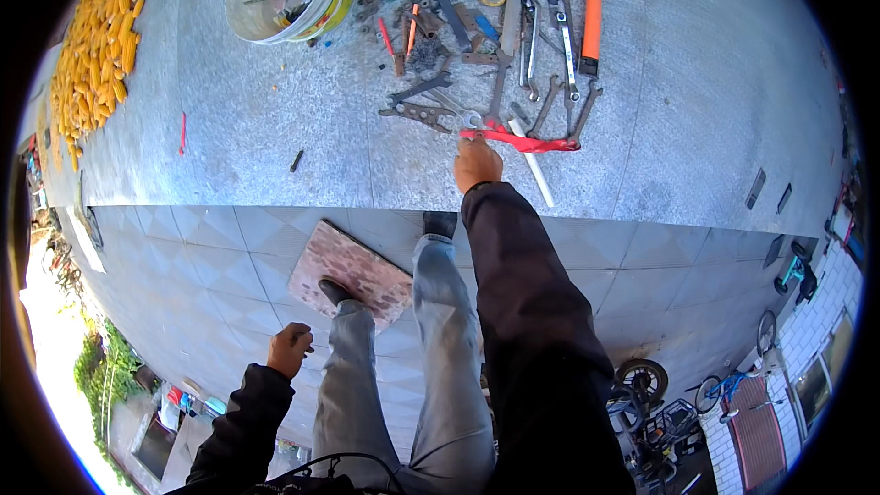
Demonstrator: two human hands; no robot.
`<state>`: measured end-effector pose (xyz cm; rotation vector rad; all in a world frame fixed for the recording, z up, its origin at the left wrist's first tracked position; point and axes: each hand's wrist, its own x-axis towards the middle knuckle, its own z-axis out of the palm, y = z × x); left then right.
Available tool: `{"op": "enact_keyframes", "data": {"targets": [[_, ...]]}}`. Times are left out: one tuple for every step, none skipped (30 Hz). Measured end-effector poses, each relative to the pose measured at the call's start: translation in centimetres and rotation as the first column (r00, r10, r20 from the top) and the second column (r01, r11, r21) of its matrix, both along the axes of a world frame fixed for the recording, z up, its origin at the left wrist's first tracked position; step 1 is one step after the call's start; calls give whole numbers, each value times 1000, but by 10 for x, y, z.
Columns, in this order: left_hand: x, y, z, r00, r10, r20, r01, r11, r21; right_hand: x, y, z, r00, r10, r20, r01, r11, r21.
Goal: The person selects a wrench from a collection of tools on the ground and proceeds to work on the front wheel of a scooter. They use the wrench to tighten or loosen bolts on the wheel hub and axle area, adjusting their position to access different parts of the wheel assembly.
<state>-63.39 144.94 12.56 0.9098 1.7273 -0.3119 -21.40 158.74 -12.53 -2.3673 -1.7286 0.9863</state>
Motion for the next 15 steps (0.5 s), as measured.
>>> {"op": "enact_keyframes", "data": {"targets": [[-1,-4,-2,1000,11,-7,-11,1000,-8,-5,11,-5,1000,-2,-4,2,1000,-10],[1,-5,-6,1000,24,-13,-24,1000,-13,-8,22,-10,1000,22,-1,-22,1000,6],[5,-6,-7,998,61,-32,-61,998,-4,-12,32,-16,999,46,1,-46,999,22],[6,-8,-9,996,78,-37,-79,997,-13,-16,40,-23,998,70,3,-70,997,37],[8,-10,-12,996,86,-35,-87,996,-21,-16,43,-31,996,92,20,-93,992,86],[8,-15,-14,994,99,-40,-101,995,-29,-20,48,-37,992,117,40,-121,985,120],[8,-20,-18,995,100,-32,-101,994,-37,-23,51,-42,988,140,62,-148,977,152],[8,-24,-22,993,112,-36,-113,993,-44,-26,54,-47,984,160,84,-173,968,184],[9,-29,-23,991,125,-42,-127,990,-57,-30,54,-51,978,172,115,-190,965,178],[10,-33,-25,990,135,-46,-138,988,-71,-32,54,-54,972,182,147,-206,963,172],[11,-38,-28,988,147,-37,-150,986,-67,-33,53,-56,965,191,179,-221,961,164],[10,-43,-29,986,165,-35,-167,984,-62,-38,55,-56,962,190,195,-224,959,175],[10,-48,-29,983,183,-32,-185,981,-57,-42,57,-55,959,188,211,-228,956,186],[9,-52,-29,984,177,-30,-179,982,-61,-46,58,-53,956,187,228,-233,952,196],[10,-53,-28,984,178,-27,-179,982,-55,-50,59,-55,955,192,226,-233,957,173]]}}
